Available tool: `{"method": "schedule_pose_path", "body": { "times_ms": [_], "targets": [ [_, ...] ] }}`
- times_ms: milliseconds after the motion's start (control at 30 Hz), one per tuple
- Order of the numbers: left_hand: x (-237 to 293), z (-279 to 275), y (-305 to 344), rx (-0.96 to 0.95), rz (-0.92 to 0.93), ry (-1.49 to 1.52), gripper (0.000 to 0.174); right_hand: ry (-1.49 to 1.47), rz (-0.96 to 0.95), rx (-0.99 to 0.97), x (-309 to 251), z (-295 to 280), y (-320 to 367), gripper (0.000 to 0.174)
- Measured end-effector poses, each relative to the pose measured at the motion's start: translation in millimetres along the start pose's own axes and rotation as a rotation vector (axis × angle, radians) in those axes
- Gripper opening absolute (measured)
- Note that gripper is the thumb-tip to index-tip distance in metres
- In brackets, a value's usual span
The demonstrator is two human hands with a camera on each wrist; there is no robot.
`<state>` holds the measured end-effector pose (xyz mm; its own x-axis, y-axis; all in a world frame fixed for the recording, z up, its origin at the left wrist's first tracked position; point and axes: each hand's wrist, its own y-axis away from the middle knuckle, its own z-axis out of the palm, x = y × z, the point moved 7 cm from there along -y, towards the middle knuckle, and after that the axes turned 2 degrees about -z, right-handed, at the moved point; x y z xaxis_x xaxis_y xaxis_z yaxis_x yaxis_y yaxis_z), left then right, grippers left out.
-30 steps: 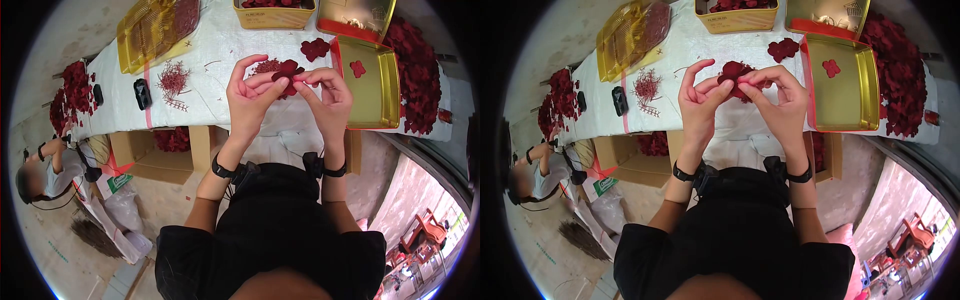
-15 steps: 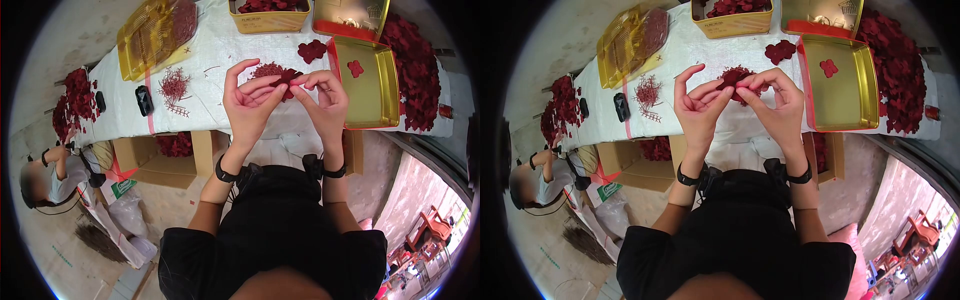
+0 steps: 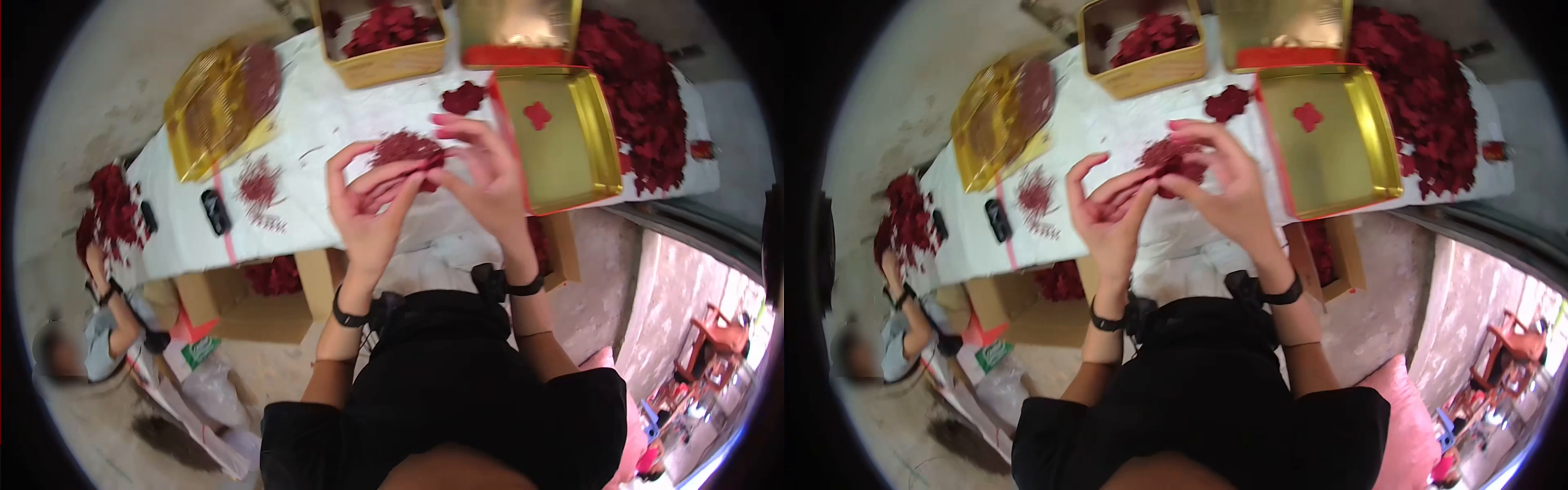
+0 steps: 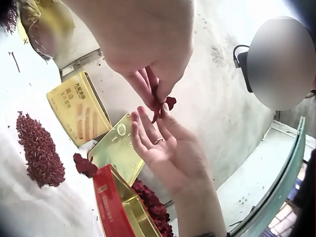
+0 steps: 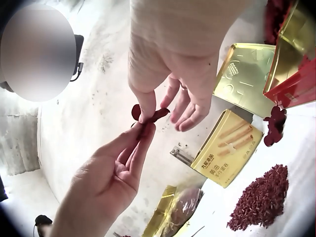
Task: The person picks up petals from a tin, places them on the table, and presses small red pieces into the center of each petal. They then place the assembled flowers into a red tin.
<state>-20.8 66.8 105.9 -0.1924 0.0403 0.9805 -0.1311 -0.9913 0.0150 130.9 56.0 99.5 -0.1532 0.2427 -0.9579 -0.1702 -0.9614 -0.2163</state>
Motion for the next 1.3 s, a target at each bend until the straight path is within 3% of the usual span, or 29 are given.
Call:
{"method": "schedule_pose_path", "body": {
  "times_ms": [167, 400, 500, 600, 833, 900, 1033, 1133, 1300],
  "targets": [
    [-2, 3, 0, -0.009, -0.005, -0.017, 0.054, -0.209, 0.271, -0.124, 9, 2, 7, 0.053],
    [-8, 4, 3, 0.004, 0.027, -0.043, 0.051, 0.026, 0.217, -0.082, 3, -6, 6, 0.039],
    [-10, 1, 2, 0.02, 0.022, -0.027, 0.048, 0.139, 0.103, -0.046, 8, -7, 9, 0.035],
    [-17, -1, 3, 0.017, 0.033, -0.003, 0.047, 0.108, 0.004, 0.099, 3, -9, 9, 0.023],
    [-43, -11, 1, 0.083, -0.066, 0.173, 0.045, 0.165, -0.083, 0.177, 29, -5, 15, 0.029],
    [-59, -20, 0, 0.088, -0.096, 0.174, 0.044, 0.179, -0.062, 0.175, 44, -4, 17, 0.031],
    [-90, -39, 0, 0.08, -0.175, 0.156, 0.039, 0.101, 0.193, 0.032, 76, 0, 16, 0.028],
    [-96, -55, 1, 0.053, -0.233, 0.101, 0.034, 0.111, 0.271, -0.049, 101, -15, 9, 0.025],
    [-76, -149, -7, 0.265, 0.014, -0.258, 0.023, 0.299, 0.099, 0.272, 103, -66, -17, 0.034]
  ]
}}
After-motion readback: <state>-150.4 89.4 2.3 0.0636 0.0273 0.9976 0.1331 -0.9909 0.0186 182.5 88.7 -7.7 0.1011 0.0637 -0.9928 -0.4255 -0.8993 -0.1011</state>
